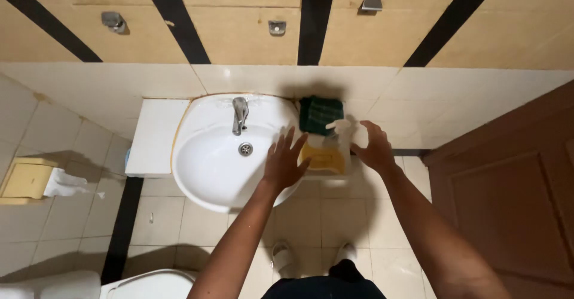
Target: The person wets a yellow sponge at a sink and then scrubs the tiled walls of a bathroom. They clean the beige tiles and the black vertical stripes, moving around the toilet and wall-mounted soap dispenser.
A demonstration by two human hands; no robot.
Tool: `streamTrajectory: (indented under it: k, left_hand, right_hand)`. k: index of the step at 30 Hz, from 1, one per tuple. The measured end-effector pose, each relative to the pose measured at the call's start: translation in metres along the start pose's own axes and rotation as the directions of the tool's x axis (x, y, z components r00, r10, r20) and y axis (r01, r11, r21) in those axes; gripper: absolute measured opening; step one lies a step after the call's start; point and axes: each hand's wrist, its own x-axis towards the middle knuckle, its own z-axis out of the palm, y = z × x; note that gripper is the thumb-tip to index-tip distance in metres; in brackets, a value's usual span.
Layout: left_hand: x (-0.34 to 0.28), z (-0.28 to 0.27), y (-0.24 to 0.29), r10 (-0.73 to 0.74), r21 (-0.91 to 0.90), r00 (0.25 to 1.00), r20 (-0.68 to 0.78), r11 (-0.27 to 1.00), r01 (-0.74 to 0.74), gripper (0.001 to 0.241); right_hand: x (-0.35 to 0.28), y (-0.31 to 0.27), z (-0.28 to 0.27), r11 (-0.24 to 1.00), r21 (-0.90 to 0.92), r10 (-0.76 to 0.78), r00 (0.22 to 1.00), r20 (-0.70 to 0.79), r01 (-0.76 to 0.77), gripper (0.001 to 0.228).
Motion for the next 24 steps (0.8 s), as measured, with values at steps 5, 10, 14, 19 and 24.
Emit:
streamTrajectory:
  k: [5,10,14,19,24]
  left_hand:
    - [0.018,-0.006,0.029,-0.061,-0.013,0.997,0.056,0.998,0.062,0.074]
    - [0.036,0.015,0.054,-0.206,-0.050,0.974,0.093,0.976,0.212,0.075]
    - [0.049,0.029,0.075,-0.310,-0.051,0.945,0.102,0.947,0.317,0.073]
    - [0.065,0.048,0.095,-0.412,0.001,0.903,0.120,0.910,0.415,0.080]
    - [0.077,0.068,0.099,-0.529,-0.023,0.842,0.105,0.845,0.534,0.083]
  right_hand:
    - [0.036,0.032,0.015,0.983,0.105,-0.150,0.989,-0.014,0.150,0.084]
    - [0.069,0.068,0.036,0.906,0.283,-0.331,0.944,0.005,0.316,0.086]
    - [0.089,0.067,0.034,0.834,0.326,-0.479,0.878,0.025,0.445,0.089]
    - [0.090,0.041,0.016,0.811,0.405,-0.505,0.855,0.118,0.423,0.071]
    - [0.097,0.026,0.010,0.860,0.339,-0.473,0.845,0.252,0.380,0.030]
